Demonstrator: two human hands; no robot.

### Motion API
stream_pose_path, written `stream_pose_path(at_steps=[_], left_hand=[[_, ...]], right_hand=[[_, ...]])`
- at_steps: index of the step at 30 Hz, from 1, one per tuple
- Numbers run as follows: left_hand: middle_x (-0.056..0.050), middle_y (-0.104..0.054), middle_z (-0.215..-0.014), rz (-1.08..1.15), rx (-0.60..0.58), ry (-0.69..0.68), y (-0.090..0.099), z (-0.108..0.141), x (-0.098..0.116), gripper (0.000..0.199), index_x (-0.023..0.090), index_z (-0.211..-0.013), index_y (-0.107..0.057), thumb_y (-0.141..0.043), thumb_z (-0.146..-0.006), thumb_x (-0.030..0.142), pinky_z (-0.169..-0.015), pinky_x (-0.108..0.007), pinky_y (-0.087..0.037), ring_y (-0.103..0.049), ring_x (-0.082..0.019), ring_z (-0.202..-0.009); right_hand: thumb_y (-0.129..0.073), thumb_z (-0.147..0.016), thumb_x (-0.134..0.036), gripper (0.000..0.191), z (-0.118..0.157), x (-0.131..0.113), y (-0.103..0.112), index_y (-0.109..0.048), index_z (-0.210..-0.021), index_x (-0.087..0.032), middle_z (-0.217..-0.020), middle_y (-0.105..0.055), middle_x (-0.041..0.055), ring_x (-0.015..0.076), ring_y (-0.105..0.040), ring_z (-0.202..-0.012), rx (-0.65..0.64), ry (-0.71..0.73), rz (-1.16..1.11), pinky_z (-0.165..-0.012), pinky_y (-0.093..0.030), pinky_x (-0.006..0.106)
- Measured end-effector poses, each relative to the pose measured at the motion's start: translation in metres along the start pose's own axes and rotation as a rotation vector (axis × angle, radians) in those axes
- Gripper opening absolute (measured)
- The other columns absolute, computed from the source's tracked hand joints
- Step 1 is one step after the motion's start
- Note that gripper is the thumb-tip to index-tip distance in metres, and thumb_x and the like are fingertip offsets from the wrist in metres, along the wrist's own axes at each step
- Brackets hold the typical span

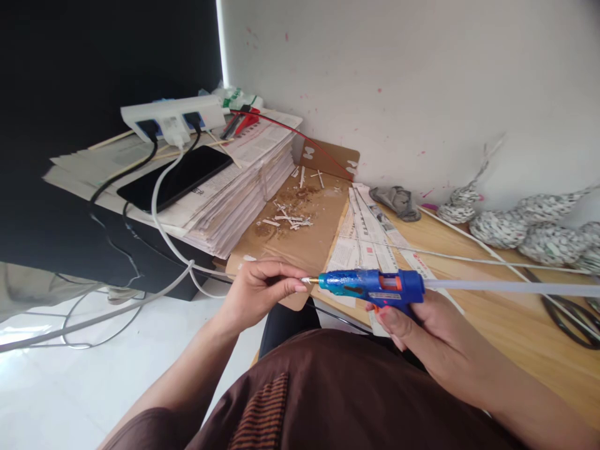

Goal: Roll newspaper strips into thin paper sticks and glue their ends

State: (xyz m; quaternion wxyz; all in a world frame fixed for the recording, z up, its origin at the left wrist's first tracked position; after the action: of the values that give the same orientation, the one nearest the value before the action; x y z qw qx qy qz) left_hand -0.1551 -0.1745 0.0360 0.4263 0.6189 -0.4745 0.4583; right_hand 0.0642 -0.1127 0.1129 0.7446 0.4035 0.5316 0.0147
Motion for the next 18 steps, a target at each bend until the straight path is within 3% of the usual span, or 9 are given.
stream_pose_path(at_steps=[6, 12, 16, 18], left_hand=[[-0.004, -0.07, -0.076, -0.025, 0.003, -0.004, -0.002, -0.001, 0.001, 0.012, 0.018, -0.085, -0.074, -0.074, -0.073, 0.021, -0.066, -0.024, -0.05, -0.064, -0.015, -0.071], [-0.005, -0.071, -0.077, -0.059, 0.014, -0.006, -0.003, -0.001, 0.002, 0.011, 0.018, -0.083, -0.074, -0.074, -0.074, 0.024, -0.067, -0.026, -0.051, -0.065, -0.016, -0.072], [-0.005, -0.071, -0.077, -0.088, 0.029, 0.005, 0.0, -0.001, 0.001, 0.011, 0.019, -0.083, -0.074, -0.073, -0.074, 0.024, -0.067, -0.025, -0.051, -0.065, -0.015, -0.072], [-0.004, -0.072, -0.077, -0.091, 0.048, 0.028, 0.005, 0.0, -0.001, 0.011, 0.019, -0.083, -0.075, -0.074, -0.074, 0.024, -0.066, -0.024, -0.05, -0.065, -0.015, -0.071]], right_hand=[[-0.047, -0.094, -0.032, 0.019, 0.007, 0.015, -0.004, -0.063, -0.092, -0.023, -0.061, -0.058, -0.0014, 0.0136, -0.052, -0.052, 0.036, 0.006, 0.082, -0.056, -0.045, 0.025], [-0.05, -0.092, -0.03, 0.025, 0.005, 0.017, -0.006, -0.059, -0.115, -0.026, -0.082, -0.066, 0.0026, 0.0199, -0.061, -0.073, 0.056, 0.049, 0.144, -0.067, -0.049, 0.03], [-0.051, -0.091, -0.03, 0.023, 0.002, 0.009, 0.0, -0.062, -0.11, -0.026, -0.088, -0.067, 0.004, 0.0237, -0.062, -0.089, 0.074, 0.073, 0.145, -0.083, -0.048, 0.036], [-0.053, -0.089, -0.032, 0.018, 0.002, 0.011, 0.004, -0.065, -0.1, -0.025, -0.086, -0.066, 0.0035, 0.0227, -0.062, -0.085, 0.095, 0.061, 0.12, -0.079, -0.049, 0.035]])
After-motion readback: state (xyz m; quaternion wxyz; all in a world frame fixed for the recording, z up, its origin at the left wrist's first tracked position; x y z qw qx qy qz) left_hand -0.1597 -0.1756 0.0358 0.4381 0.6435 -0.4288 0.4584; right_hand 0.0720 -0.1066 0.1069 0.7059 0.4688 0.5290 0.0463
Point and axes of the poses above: each hand's wrist, its own z-axis away from the middle knuckle, its own y-axis out of the back of the hand, x = y × z, the point moved 4 cm from there along -z, towards the middle knuckle
